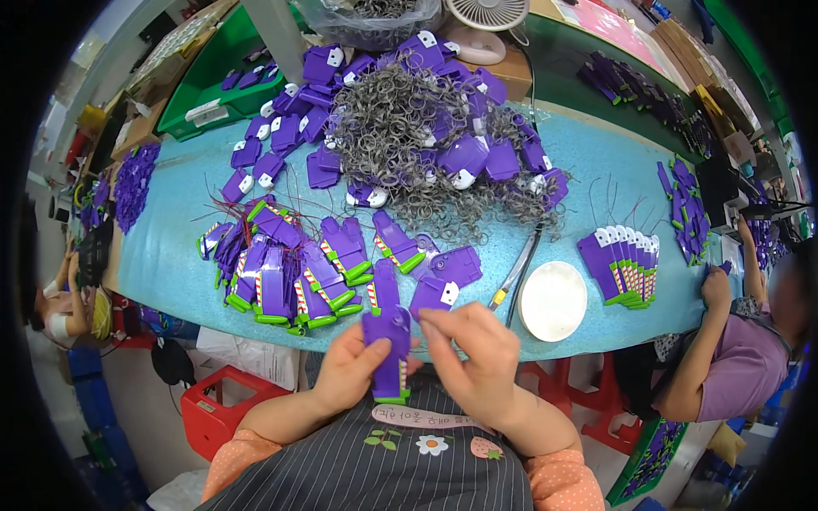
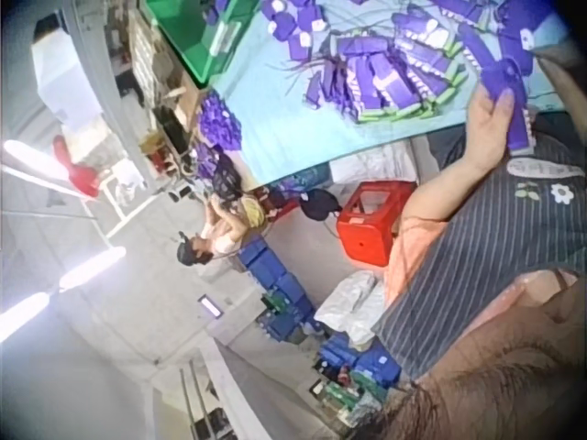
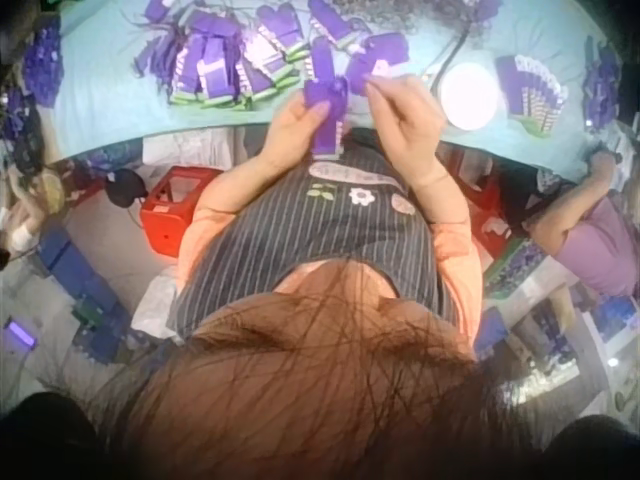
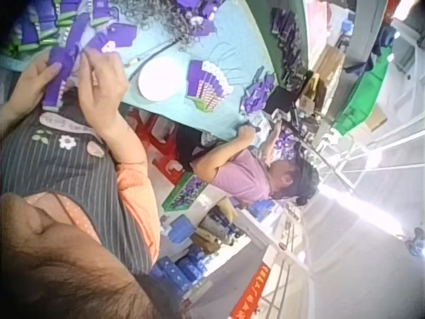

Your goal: The person sits at a workbench and assembles purple and green plastic components by hand. They repeatedly pick up a purple housing, insert a green piece, and attach a grey wire loop, placing the finished units into a pile on the table.

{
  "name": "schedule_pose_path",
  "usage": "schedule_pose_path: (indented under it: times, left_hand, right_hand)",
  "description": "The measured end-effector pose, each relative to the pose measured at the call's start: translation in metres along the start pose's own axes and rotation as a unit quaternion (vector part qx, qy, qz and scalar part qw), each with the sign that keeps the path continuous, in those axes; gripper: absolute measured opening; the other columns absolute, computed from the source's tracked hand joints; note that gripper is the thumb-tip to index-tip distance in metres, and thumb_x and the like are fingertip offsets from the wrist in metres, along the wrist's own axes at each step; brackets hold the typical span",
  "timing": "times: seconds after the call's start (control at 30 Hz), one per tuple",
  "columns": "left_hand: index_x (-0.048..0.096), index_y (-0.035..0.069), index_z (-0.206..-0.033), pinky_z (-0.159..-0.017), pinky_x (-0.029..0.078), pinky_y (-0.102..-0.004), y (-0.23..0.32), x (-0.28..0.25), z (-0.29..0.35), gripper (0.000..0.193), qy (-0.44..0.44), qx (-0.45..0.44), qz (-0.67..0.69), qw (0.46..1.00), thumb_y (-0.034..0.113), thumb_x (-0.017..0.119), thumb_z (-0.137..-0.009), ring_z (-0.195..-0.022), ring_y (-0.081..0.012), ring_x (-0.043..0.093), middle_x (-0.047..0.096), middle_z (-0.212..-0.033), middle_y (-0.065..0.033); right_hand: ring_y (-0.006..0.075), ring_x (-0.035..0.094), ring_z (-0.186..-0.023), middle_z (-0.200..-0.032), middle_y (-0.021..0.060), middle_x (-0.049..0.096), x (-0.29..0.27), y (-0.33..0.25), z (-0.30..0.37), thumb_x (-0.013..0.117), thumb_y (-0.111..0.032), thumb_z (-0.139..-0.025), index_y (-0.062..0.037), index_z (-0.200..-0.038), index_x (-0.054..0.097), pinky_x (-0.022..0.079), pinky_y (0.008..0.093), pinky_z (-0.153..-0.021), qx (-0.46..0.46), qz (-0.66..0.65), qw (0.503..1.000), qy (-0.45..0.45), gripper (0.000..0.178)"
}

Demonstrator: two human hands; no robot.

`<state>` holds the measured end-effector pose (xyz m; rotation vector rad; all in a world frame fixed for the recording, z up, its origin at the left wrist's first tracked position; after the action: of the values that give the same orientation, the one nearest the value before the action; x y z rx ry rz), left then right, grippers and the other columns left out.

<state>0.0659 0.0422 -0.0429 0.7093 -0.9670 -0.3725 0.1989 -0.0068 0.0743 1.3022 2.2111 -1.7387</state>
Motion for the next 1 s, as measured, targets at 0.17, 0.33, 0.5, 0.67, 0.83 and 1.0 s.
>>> schedule_pose_path:
  times: [0.17, 0.33, 0.5, 0.67, 0.83, 1.0]
  left_hand:
    - [0.04, -0.001, -0.124, -0.089, 0.049, -0.0322, 0.033, 0.027, 0.011, 0.029, -0.026, 0.15, -0.051, 0.987, 0.009, 0.04, -0.097, -0.105, -0.0202, 0.058, 0.054, -0.119, -0.0148]
    - [0.04, -0.005, -0.125, -0.09, 0.045, -0.0285, 0.028, 0.03, 0.019, 0.03, -0.032, 0.157, -0.114, 0.98, 0.004, 0.04, -0.096, -0.104, -0.0143, 0.055, 0.054, -0.117, -0.0115]
    - [0.041, -0.006, -0.124, -0.085, 0.046, -0.0257, 0.025, 0.03, 0.022, 0.03, -0.023, 0.156, -0.124, 0.98, 0.004, 0.041, -0.096, -0.1, -0.0127, 0.056, 0.057, -0.112, -0.0107]
    - [0.043, -0.007, -0.123, -0.082, 0.047, -0.0246, 0.019, 0.028, 0.02, 0.03, -0.032, 0.118, -0.139, 0.983, 0.004, 0.042, -0.095, -0.095, -0.0123, 0.058, 0.059, -0.111, -0.0114]
    - [0.046, -0.006, -0.123, -0.08, 0.047, -0.0235, 0.018, 0.026, 0.017, 0.03, -0.037, 0.118, -0.141, 0.982, 0.006, 0.044, -0.095, -0.092, -0.0098, 0.058, 0.06, -0.109, -0.0106]
    - [0.048, -0.004, -0.122, -0.074, 0.047, -0.0216, 0.018, 0.02, 0.017, 0.029, -0.028, 0.111, -0.143, 0.983, 0.006, 0.044, -0.095, -0.086, -0.0074, 0.057, 0.063, -0.102, -0.0081]
  right_hand:
    - [0.0196, 0.051, -0.047, -0.061, 0.0065, 0.052, 0.006, -0.01, 0.019, 0.07, 0.002, -0.067, 0.0015, -0.089, 0.065, 0.038, 0.0309, -0.042, -0.095, 0.095, 0.99, 0.037, 0.023]
    - [0.0197, 0.051, -0.048, -0.06, 0.0055, 0.051, 0.006, -0.008, 0.024, 0.07, 0.0, -0.066, 0.0003, -0.086, 0.064, 0.037, 0.0312, -0.041, -0.102, 0.133, 0.985, 0.035, 0.021]
    - [0.0192, 0.05, -0.048, -0.06, 0.0042, 0.048, 0.008, -0.015, 0.023, 0.068, -0.002, -0.068, -0.0019, -0.082, 0.061, 0.038, 0.0312, -0.043, -0.11, 0.164, 0.98, -0.02, 0.015]
    - [0.0192, 0.05, -0.047, -0.061, 0.004, 0.048, 0.006, -0.012, 0.021, 0.067, -0.002, -0.069, -0.0035, -0.08, 0.06, 0.038, 0.0314, -0.043, -0.101, 0.173, 0.978, -0.062, 0.013]
    - [0.0195, 0.049, -0.046, -0.059, 0.0045, 0.048, 0.006, -0.008, 0.022, 0.067, -0.003, -0.069, -0.0027, -0.079, 0.059, 0.038, 0.0317, -0.042, -0.091, 0.149, 0.984, -0.031, 0.012]
    - [0.0196, 0.049, -0.045, -0.058, 0.0048, 0.048, 0.01, -0.006, 0.023, 0.069, -0.003, -0.07, -0.0012, -0.081, 0.06, 0.038, 0.0317, -0.041, -0.089, 0.16, 0.983, -0.024, 0.014]
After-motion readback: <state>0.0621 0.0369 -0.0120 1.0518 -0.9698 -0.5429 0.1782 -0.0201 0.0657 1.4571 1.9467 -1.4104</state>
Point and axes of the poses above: each hand's wrist, its own z-axis away from the middle knuckle, its own x-axis out of the palm, y = z × x, the point moved 7 cm from there along -z, towards the middle knuckle
